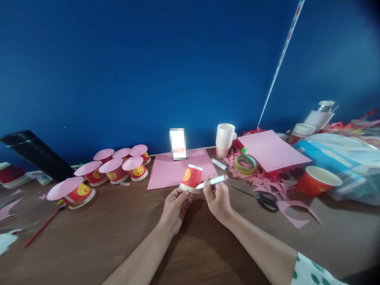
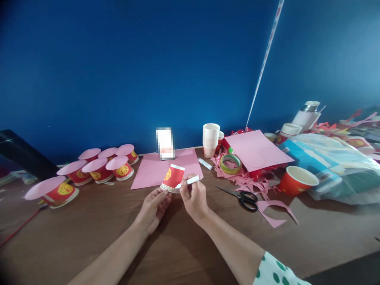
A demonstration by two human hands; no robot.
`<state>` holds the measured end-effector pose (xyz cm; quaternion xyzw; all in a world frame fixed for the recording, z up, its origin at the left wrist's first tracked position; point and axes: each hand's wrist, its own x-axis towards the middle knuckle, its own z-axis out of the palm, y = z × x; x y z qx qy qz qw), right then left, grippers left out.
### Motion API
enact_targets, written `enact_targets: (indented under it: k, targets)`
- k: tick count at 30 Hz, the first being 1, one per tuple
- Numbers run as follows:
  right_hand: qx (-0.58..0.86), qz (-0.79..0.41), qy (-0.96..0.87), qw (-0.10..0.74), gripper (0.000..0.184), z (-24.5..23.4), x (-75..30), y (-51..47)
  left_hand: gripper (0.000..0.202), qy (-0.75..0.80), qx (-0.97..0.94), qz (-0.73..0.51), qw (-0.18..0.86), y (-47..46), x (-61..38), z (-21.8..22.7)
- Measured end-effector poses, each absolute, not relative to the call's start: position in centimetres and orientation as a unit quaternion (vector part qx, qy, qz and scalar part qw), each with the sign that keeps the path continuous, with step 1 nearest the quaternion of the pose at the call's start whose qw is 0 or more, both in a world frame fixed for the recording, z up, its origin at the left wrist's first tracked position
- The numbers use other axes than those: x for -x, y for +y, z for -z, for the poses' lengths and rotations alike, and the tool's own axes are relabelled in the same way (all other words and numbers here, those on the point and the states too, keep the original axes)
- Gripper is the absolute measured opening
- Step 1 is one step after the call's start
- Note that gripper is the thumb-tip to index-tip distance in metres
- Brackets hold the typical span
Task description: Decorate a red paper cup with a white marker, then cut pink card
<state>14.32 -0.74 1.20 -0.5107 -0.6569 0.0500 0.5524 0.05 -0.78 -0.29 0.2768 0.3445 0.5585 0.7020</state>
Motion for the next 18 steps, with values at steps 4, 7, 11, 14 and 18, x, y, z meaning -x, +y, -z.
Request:
enact_targets:
  k: [4, 7, 11, 14, 18]
  targets:
    - [0.507, -0.053, -0.659, 0.553, 0.011, -1.28, -14.32, -0.77, 0.014, 0.343, -0.280, -0.556, 0.703, -0.90, -0.02, 0.24]
    - [0.512, -0.057, -0.661, 0.546, 0.011, -1.26, -14.34, -0.80, 0.013, 0.340, -0.281, -0.555, 0.706, -0.95, 0.02, 0.30]
    - [0.516, -0.066, -0.668, 0.533, 0.013, -1.02, -14.30, -0.73, 0.015, 0.340, -0.267, -0.563, 0.704, -0.79, 0.06, 0.41]
    - [0.520, -0.076, -0.669, 0.526, 0.014, -0.84, -14.24, -0.60, 0.015, 0.338, -0.265, -0.564, 0.705, -0.65, 0.05, 0.40]
    - [0.517, -0.106, -0.658, 0.538, 0.014, -0.86, -14.19, -0.61, 0.016, 0.336, -0.261, -0.569, 0.703, -0.61, 0.00, 0.32]
